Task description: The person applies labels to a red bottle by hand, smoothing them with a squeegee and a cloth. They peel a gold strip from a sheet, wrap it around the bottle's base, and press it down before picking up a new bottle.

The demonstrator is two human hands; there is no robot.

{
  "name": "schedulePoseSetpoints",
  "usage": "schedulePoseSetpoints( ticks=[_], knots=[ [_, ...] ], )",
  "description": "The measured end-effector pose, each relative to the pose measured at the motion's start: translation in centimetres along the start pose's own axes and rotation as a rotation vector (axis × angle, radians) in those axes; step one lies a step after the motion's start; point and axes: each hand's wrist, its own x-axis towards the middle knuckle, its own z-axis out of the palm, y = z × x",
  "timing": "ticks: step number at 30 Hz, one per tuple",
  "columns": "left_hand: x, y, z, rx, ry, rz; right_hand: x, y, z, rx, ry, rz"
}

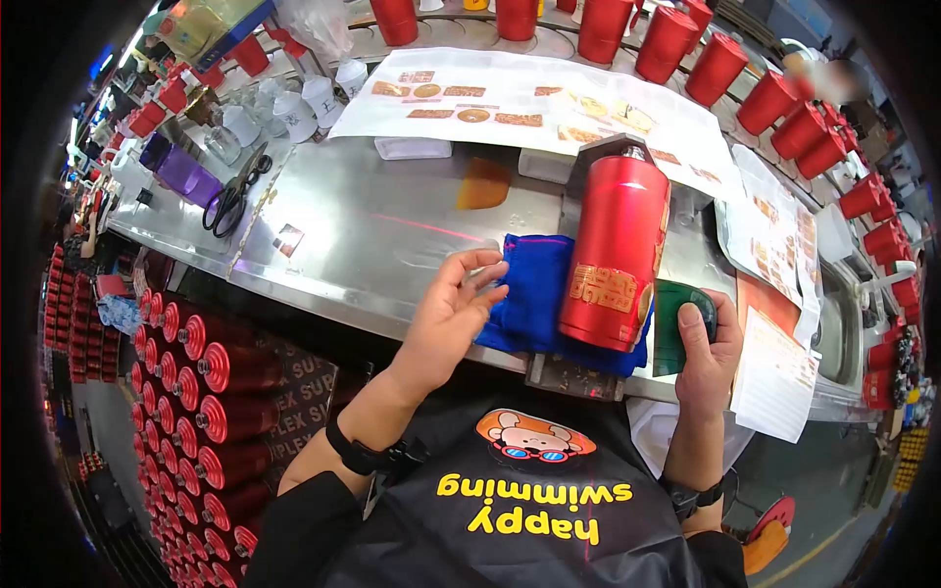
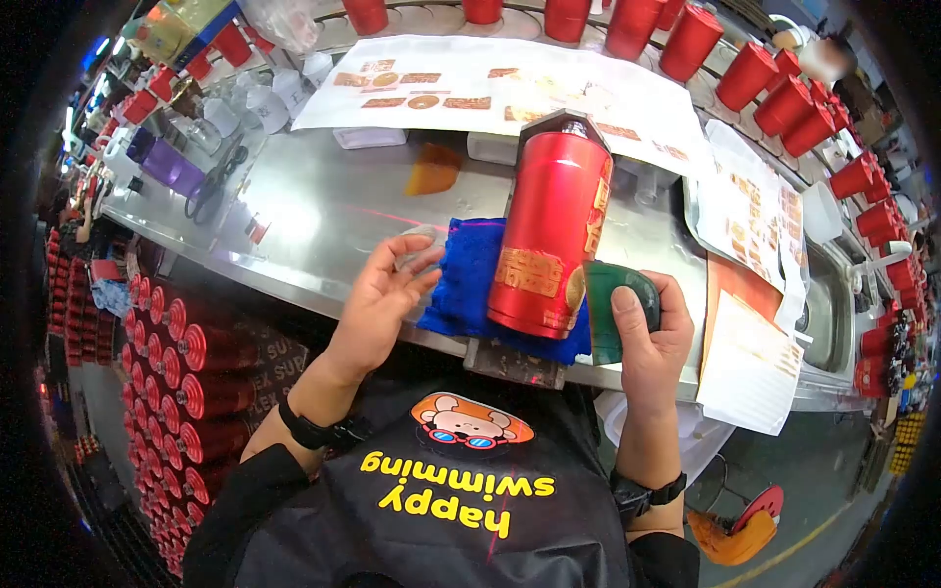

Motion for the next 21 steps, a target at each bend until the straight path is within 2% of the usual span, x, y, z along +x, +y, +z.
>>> schedulePoseSetpoints(
  ticks=[1,4,7,9,12,13,21],
  knots=[
    [0.0,0.5,0.1,-0.148,0.003,-0.052,0.1,0.0,0.1,-0.013,0.003,-0.01],
    [0.2,1.1,0.4,-0.312,-0.04,-0.113,0.0,-0.9,-0.2,-0.162,-0.087,-0.092],
    [0.2,3.3,1.4,-0.414,-0.11,-0.143,1.2,-3.3,1.6,-0.422,-0.224,-0.508],
    [0.3,4.7,2.2,-0.414,-0.153,-0.114,1.5,-4.3,2.3,-0.488,-0.395,-0.571],
    [0.4,5.7,2.6,-0.415,-0.268,-0.067,1.7,-6.5,4.8,-0.749,-0.587,-0.791],
    [0.4,5.9,2.7,-0.416,-0.312,-0.052,1.6,-6.5,5.5,-0.773,-0.581,-0.804],
    [-0.4,6.8,2.8,-0.487,-0.225,-0.073,1.3,-6.3,6.0,-0.763,-0.638,-0.816]
  ],
)
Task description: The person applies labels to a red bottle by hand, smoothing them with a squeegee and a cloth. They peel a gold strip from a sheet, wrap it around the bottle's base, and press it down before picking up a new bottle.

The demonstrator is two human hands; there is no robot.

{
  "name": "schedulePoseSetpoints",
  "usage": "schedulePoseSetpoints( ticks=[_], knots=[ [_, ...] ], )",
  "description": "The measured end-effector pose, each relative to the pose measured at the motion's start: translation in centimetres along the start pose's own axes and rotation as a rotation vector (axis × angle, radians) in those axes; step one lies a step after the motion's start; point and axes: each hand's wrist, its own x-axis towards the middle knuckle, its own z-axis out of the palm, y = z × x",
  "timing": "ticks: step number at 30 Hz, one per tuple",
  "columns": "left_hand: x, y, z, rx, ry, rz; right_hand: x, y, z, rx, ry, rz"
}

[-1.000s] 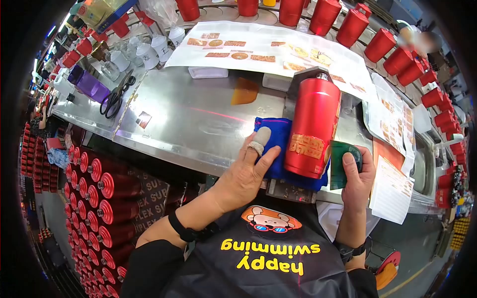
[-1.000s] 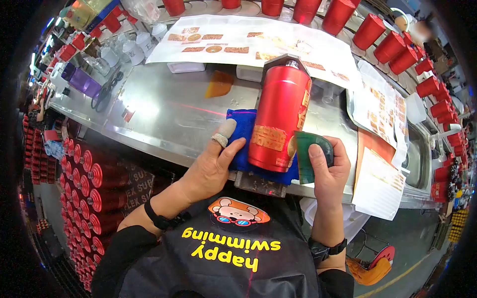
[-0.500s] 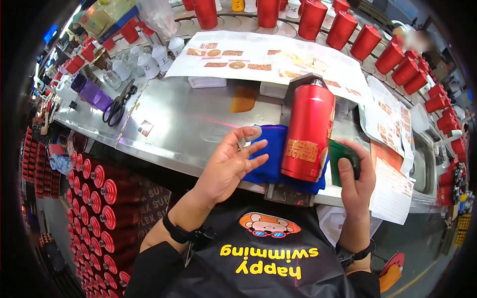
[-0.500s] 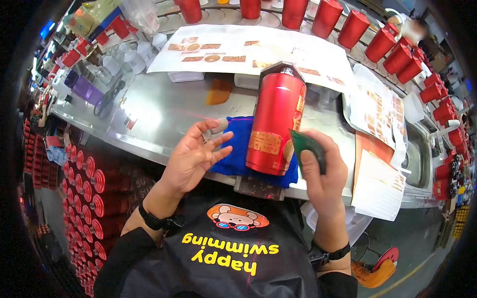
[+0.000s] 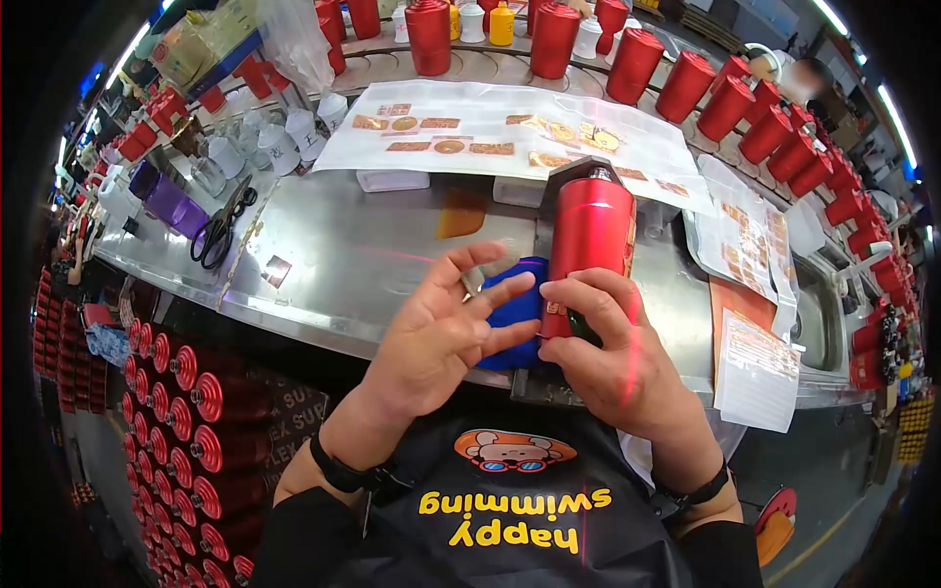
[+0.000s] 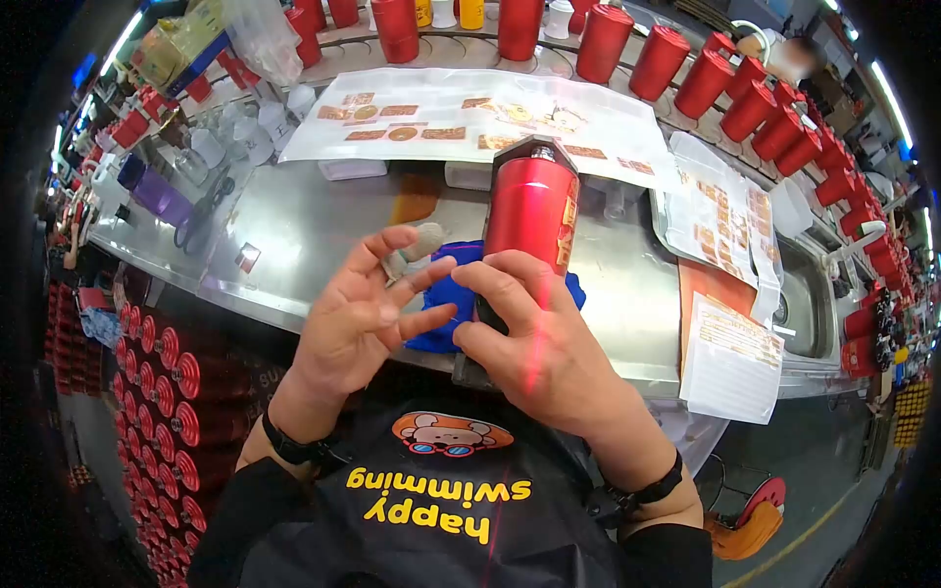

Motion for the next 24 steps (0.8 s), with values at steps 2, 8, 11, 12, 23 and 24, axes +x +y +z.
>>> schedulePoseSetpoints(
  ticks=[2,8,11,12,23,24],
  knots=[
    [0.0,0.2,0.0,-0.007,0.011,0.006,-0.2,0.1,-0.1,0.016,0.037,0.011],
    [0.0,-0.3,-0.3,-0.06,-0.033,-0.022,0.6,-0.3,0.4,-0.019,0.187,-0.008],
    [-0.1,-0.3,-0.3,-0.091,-0.065,-0.032,0.4,-0.3,0.7,-0.005,0.192,0.002],
    [-0.1,-0.3,-0.3,-0.092,-0.066,-0.035,0.4,-0.4,0.8,0.007,0.189,0.01],
    [-0.4,-1.0,-0.6,-0.05,0.01,-0.035,-0.9,-0.4,0.0,-0.026,0.206,0.055],
    [-0.5,-1.1,-0.8,-0.006,0.026,-0.022,-1.4,-0.2,-0.4,-0.027,0.206,0.062]
  ],
)
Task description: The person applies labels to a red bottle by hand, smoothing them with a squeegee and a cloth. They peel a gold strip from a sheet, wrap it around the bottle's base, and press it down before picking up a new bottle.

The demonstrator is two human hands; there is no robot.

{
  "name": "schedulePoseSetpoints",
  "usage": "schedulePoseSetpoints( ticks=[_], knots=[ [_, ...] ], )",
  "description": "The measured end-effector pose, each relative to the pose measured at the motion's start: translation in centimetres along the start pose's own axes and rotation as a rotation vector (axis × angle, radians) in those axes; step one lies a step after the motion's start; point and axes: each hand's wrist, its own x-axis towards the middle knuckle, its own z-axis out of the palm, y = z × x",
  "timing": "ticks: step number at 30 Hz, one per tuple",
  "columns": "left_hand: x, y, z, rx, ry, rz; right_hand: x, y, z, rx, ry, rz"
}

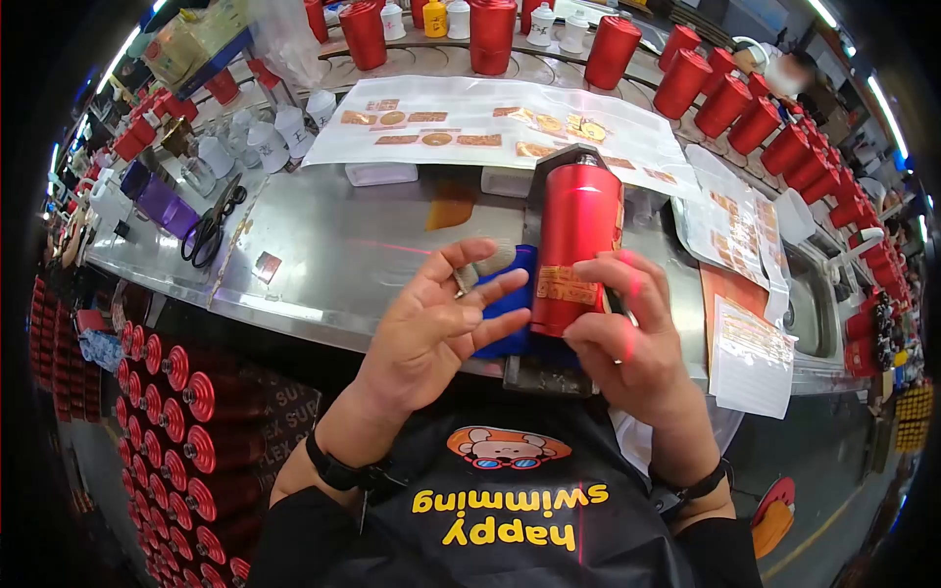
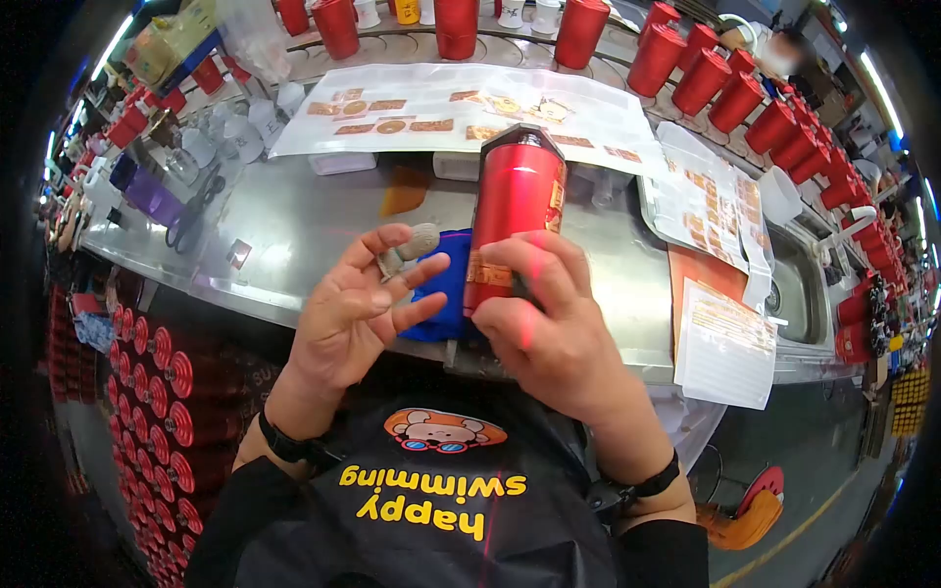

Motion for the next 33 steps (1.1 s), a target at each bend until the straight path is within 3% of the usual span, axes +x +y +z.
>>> schedulePoseSetpoints(
  ticks=[1,7,9,13,17,18,21,22,25,33],
  knots=[
    [0.0,-0.1,-0.3,0.043,0.015,0.015,-0.5,0.3,-0.7,0.014,0.005,0.04],
    [2.2,-2.0,-3.4,1.366,-0.076,0.327,-6.1,3.4,-3.9,-0.067,0.081,0.305],
    [2.8,-3.5,-3.4,1.331,-0.216,0.286,-6.6,2.9,-2.8,-0.063,0.116,0.527],
    [3.3,-5.4,-3.2,1.63,-0.159,0.473,-7.9,4.4,-2.2,-0.11,-0.085,0.294],
    [3.1,-4.4,-2.3,1.883,-0.184,0.629,-6.7,3.7,-1.1,0.065,-0.082,0.427],
    [2.9,-3.7,-1.7,1.855,-0.195,0.614,-6.4,3.8,-0.7,0.077,-0.09,0.41],
    [3.1,-2.6,-0.5,1.373,-0.197,0.509,-6.2,4.2,0.4,0.046,-0.151,0.376],
    [3.5,-3.3,-1.1,0.982,-0.191,0.373,-6.2,4.3,0.8,0.042,-0.154,0.385],
    [4.6,-2.2,-0.2,0.412,-0.098,0.119,-5.8,4.4,1.3,0.034,-0.153,0.372],
    [5.6,0.3,1.9,0.381,-0.121,-0.046,-5.6,4.8,1.3,0.052,-0.149,0.343]
  ],
)
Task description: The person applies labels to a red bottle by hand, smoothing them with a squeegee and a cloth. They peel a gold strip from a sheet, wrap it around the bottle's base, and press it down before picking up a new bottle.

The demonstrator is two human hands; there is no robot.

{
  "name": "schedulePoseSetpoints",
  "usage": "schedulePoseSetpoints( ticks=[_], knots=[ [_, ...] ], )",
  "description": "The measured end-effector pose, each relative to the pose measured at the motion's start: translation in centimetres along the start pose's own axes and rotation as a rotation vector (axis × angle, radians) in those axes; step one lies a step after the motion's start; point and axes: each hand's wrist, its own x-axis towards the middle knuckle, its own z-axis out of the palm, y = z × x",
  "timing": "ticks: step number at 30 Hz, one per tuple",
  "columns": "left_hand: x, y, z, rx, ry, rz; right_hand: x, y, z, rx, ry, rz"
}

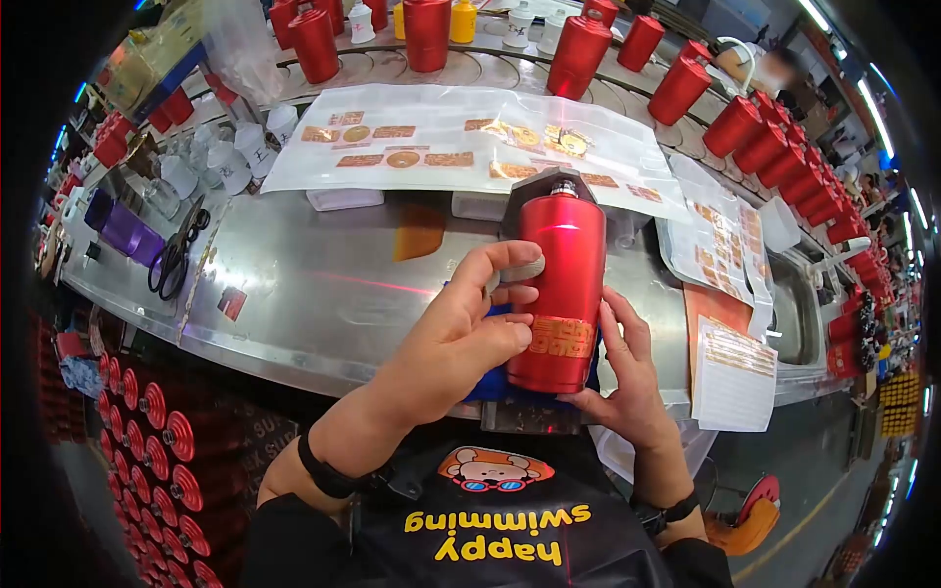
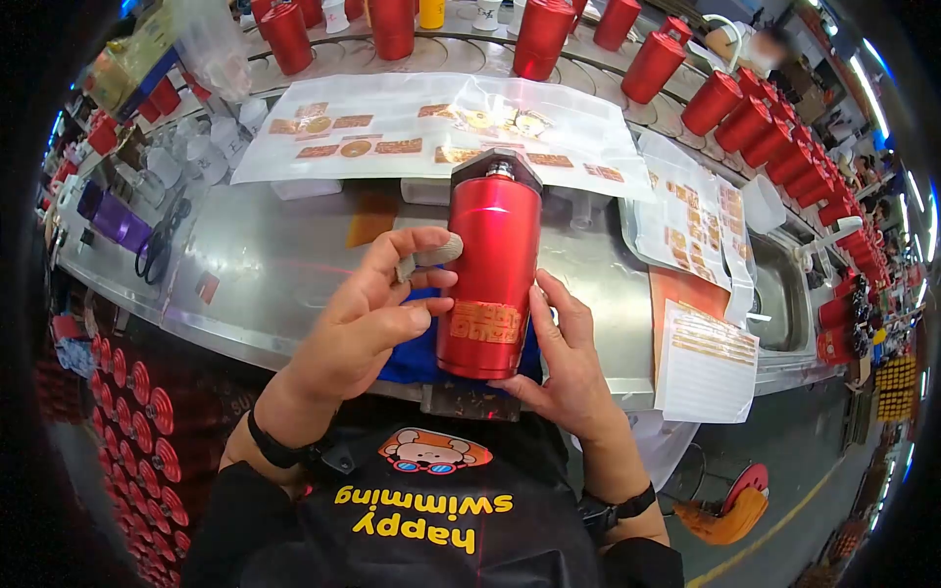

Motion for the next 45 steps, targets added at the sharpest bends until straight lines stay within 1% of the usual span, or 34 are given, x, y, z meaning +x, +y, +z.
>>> schedulePoseSetpoints(
  ticks=[2,5,8,11,17,20,23,29,32,41,44,45],
  knots=[
    [0.0,0.4,0.1,-0.035,-0.005,0.002,0.0,0.1,0.1,0.016,0.004,0.003],
    [0.0,0.9,0.2,-0.146,-0.024,-0.067,0.0,0.2,0.0,0.011,-0.002,-0.009],
    [0.1,-0.2,-0.5,0.074,0.058,0.078,0.1,0.5,-0.1,0.013,-0.004,-0.02],
    [0.0,-0.1,-0.2,0.015,0.01,0.007,0.1,0.5,0.0,0.016,-0.002,-0.024],
    [-0.4,0.6,0.2,-0.117,-0.011,-0.067,0.0,0.7,0.0,0.019,-0.007,-0.023],
    [-0.4,-0.1,-0.4,-0.048,0.066,-0.033,0.0,0.6,-0.1,0.006,-0.011,-0.021],
    [-0.8,0.6,0.1,-0.095,0.024,-0.073,0.0,0.7,0.2,0.051,0.01,-0.025],
    [-0.8,0.8,-0.1,-0.276,0.011,-0.112,0.0,0.6,0.0,0.037,0.008,-0.025],
    [-0.8,-0.2,-0.6,-0.189,0.096,-0.045,0.0,0.6,0.0,0.024,0.005,-0.027],
    [-1.2,0.8,-0.3,-0.345,-0.004,-0.168,0.0,0.5,0.0,0.025,0.012,-0.027],
    [-0.6,-1.1,-1.2,0.08,0.118,0.028,0.0,0.5,0.0,0.02,0.009,-0.028],
    [-0.5,-2.1,-1.9,0.217,0.102,0.043,0.0,0.5,0.1,0.028,0.014,-0.03]
  ],
)
